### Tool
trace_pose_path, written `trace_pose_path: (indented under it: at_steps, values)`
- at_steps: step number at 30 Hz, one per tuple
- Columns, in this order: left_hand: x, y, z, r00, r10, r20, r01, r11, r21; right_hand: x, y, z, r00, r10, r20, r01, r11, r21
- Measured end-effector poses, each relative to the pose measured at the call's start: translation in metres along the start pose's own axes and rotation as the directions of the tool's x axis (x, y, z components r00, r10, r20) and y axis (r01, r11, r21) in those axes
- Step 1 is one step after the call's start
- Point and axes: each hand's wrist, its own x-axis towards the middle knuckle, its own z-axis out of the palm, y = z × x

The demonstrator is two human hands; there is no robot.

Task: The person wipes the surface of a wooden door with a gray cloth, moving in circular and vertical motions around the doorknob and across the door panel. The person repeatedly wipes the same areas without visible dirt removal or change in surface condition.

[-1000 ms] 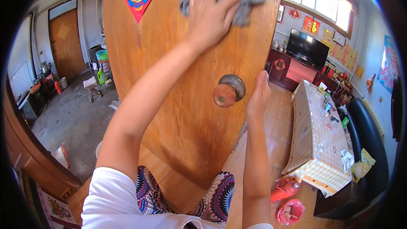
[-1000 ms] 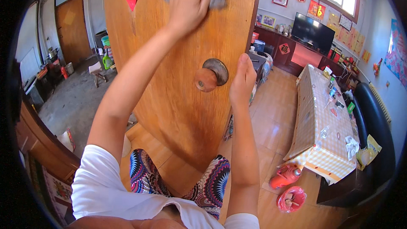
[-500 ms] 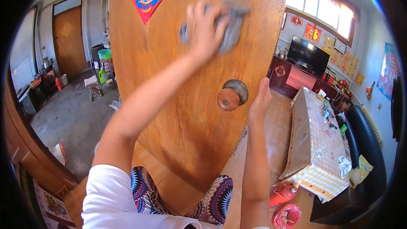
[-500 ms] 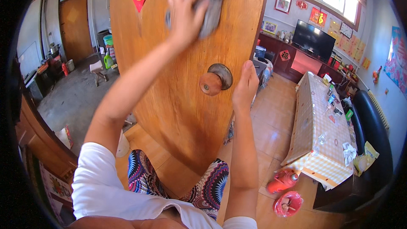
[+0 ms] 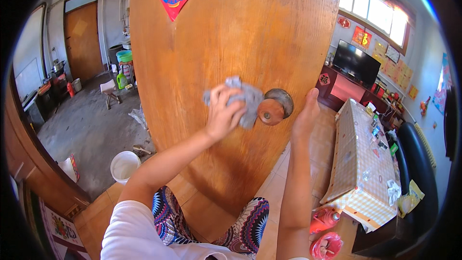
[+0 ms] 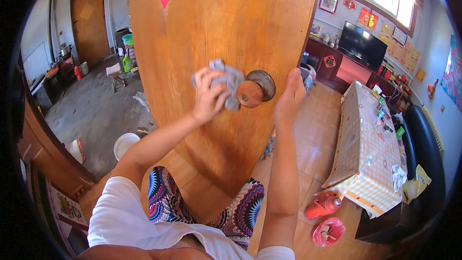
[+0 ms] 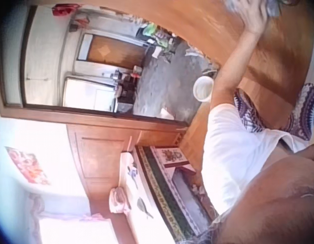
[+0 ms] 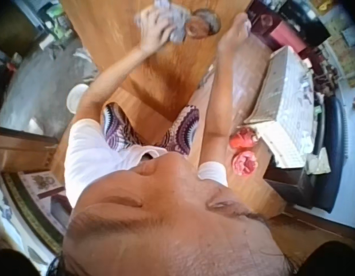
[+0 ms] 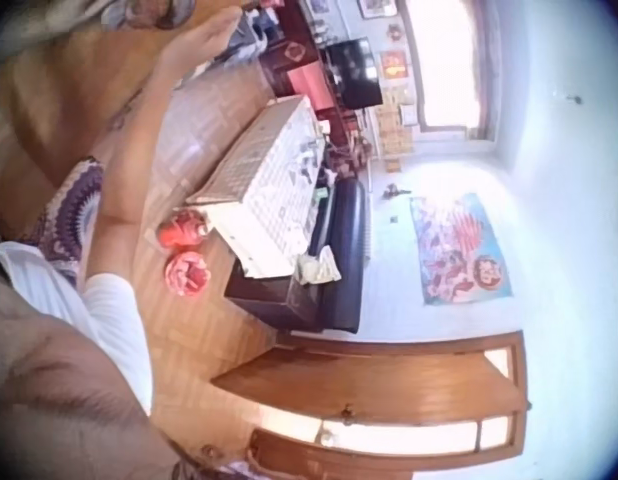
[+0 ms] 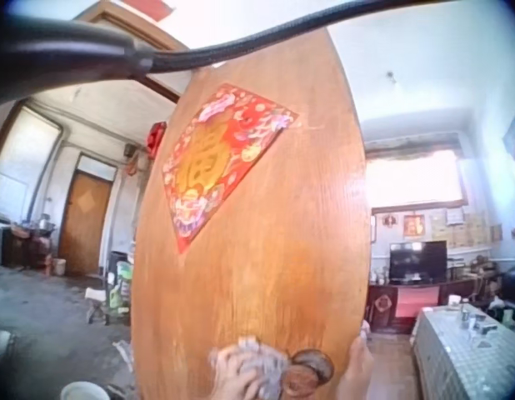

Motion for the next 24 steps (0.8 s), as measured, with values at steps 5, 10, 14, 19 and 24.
trace_pose_path:
  at_steps: [5, 10, 14, 19, 24]
  values:
    - [0.047, 0.024, 0.001, 0.982, -0.180, -0.055, 0.176, 0.982, -0.070, 0.001, 0.004, -0.009, 0.999, 0.045, -0.018, -0.046, 0.999, -0.025]
    - [0.209, 0.006, 0.003, 0.925, -0.064, -0.373, 0.076, 0.997, 0.017, 0.004, 0.013, -0.008, 0.999, 0.026, 0.023, -0.026, 0.999, -0.030]
    - [0.203, -0.002, 0.012, 0.921, 0.051, -0.385, -0.021, 0.996, 0.082, 0.002, 0.012, -0.007, 1.000, -0.009, 0.028, 0.010, 0.999, -0.043]
    - [0.034, -0.013, 0.005, 0.989, 0.139, -0.052, -0.136, 0.989, 0.049, 0.000, 0.005, -0.003, 0.999, -0.003, 0.045, 0.004, 1.000, -0.027]
    - [0.091, 0.013, 0.010, 0.985, -0.034, -0.172, 0.036, 0.999, 0.008, 0.001, -0.001, -0.004, 1.000, 0.010, -0.026, -0.012, 0.997, -0.071]
